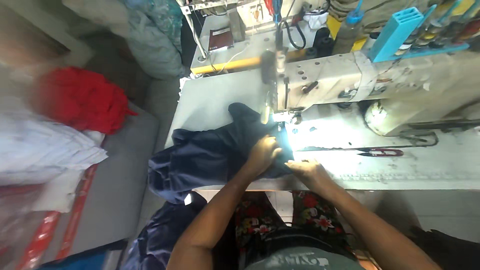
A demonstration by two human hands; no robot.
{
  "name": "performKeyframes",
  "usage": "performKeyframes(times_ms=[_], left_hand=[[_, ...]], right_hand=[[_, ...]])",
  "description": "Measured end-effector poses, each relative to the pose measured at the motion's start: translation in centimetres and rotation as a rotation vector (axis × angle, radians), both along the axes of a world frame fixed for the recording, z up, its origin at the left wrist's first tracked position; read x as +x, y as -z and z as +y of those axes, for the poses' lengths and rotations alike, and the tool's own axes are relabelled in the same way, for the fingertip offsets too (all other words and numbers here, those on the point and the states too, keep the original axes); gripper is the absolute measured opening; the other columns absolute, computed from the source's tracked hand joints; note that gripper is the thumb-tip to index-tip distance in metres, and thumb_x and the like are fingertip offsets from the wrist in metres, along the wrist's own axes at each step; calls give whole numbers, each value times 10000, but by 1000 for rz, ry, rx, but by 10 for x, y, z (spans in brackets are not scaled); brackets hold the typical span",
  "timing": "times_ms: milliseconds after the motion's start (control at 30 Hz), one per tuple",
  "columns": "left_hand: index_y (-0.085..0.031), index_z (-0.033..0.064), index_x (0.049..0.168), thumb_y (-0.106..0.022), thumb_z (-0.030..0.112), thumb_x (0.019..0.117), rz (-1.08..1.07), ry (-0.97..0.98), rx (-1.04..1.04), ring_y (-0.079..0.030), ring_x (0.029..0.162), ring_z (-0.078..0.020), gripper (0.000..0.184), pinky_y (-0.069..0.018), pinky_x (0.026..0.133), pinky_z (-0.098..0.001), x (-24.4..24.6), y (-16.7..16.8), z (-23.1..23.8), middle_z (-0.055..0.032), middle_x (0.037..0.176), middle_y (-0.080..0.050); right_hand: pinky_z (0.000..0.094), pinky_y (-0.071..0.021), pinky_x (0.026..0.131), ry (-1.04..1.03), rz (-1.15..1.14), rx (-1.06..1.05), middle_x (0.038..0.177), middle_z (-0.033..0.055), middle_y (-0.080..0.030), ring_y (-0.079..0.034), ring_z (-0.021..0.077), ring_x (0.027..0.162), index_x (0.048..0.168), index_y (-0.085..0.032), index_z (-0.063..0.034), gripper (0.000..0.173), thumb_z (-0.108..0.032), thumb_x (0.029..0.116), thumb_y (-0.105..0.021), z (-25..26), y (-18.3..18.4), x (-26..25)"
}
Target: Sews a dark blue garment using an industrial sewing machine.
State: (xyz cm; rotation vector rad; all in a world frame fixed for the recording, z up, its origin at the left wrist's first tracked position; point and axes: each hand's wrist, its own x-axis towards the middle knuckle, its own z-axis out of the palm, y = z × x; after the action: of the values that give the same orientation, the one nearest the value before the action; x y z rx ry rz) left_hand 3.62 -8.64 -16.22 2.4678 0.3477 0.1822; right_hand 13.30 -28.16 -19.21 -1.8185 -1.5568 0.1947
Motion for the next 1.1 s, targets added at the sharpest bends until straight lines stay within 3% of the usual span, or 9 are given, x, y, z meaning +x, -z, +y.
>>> performKeyframes(times_ms=[133,267,333,433,567,667,867,967,1100], left_hand=[[-699,-61,1012,-644,26,947,-59,-38,154,-620,1255,-382,122,-498,1057,-513,-15,9,3,-230,1297,-658],[-712,-41,1052,-624,-27,939,-72,-33,207,-611,1267,-386,143,-525,1013,-520,-15,5,5,-217,1347,-632],[-716,-41,1052,-580,-84,937,-113,14,195,-563,1336,-403,183,-489,1065,-531,-10,4,5,-208,1429,-593],[-738,-39,1044,-535,-144,927,-145,95,93,-593,1314,-389,257,-458,1110,-516,-11,12,9,-194,1341,-665],[-752,-10,1032,-547,-112,937,-151,89,45,-570,1345,-365,248,-440,1131,-508,-19,21,14,-165,1338,-675],[-770,5,1003,-544,-98,941,-185,124,38,-600,1312,-366,256,-421,1137,-546,-22,25,16,-131,1256,-725],[-724,-31,884,-598,-106,909,-236,143,30,-583,1296,-403,149,-463,1107,-496,-20,27,24,-219,1226,-687],[-722,-27,877,-597,-116,905,-207,156,76,-596,1267,-395,156,-476,1090,-490,-21,23,21,-200,1139,-703],[-724,-29,898,-584,-116,918,-163,152,113,-617,1260,-374,165,-493,1079,-473,-21,19,20,-182,1128,-721]], right_hand=[[551,-569,888,16,-25,13,1069,124,-786,-761,306,1017,1052,-789,-29,193,-82,954,-632,1,-5,-1],[513,-583,849,47,-78,49,1059,113,-789,-767,291,988,1038,-792,-37,203,-85,957,-612,1,-3,-5],[490,-588,824,65,-106,70,1042,105,-793,-770,277,972,1014,-793,-43,193,-89,953,-615,2,-3,-6],[463,-589,799,81,-136,87,1036,92,-795,-772,262,962,1004,-794,-51,185,-80,944,-622,2,0,-9],[454,-591,801,97,-174,102,1051,81,-795,-770,243,981,997,-793,-61,189,-62,942,-612,1,2,-11],[437,-588,783,115,-206,113,1040,67,-798,-771,226,976,974,-795,-79,181,-67,939,-618,3,4,-12],[416,-580,762,141,-237,114,1025,53,-801,-771,209,963,963,-795,-93,190,-63,941,-608,5,4,-14],[417,-580,768,142,-242,103,1041,47,-799,-767,209,982,973,-794,-100,198,-65,950,-601,5,4,-14],[414,-585,763,153,-249,103,1044,49,-799,-768,210,978,970,-796,-102,200,-62,946,-601,8,5,-13]])
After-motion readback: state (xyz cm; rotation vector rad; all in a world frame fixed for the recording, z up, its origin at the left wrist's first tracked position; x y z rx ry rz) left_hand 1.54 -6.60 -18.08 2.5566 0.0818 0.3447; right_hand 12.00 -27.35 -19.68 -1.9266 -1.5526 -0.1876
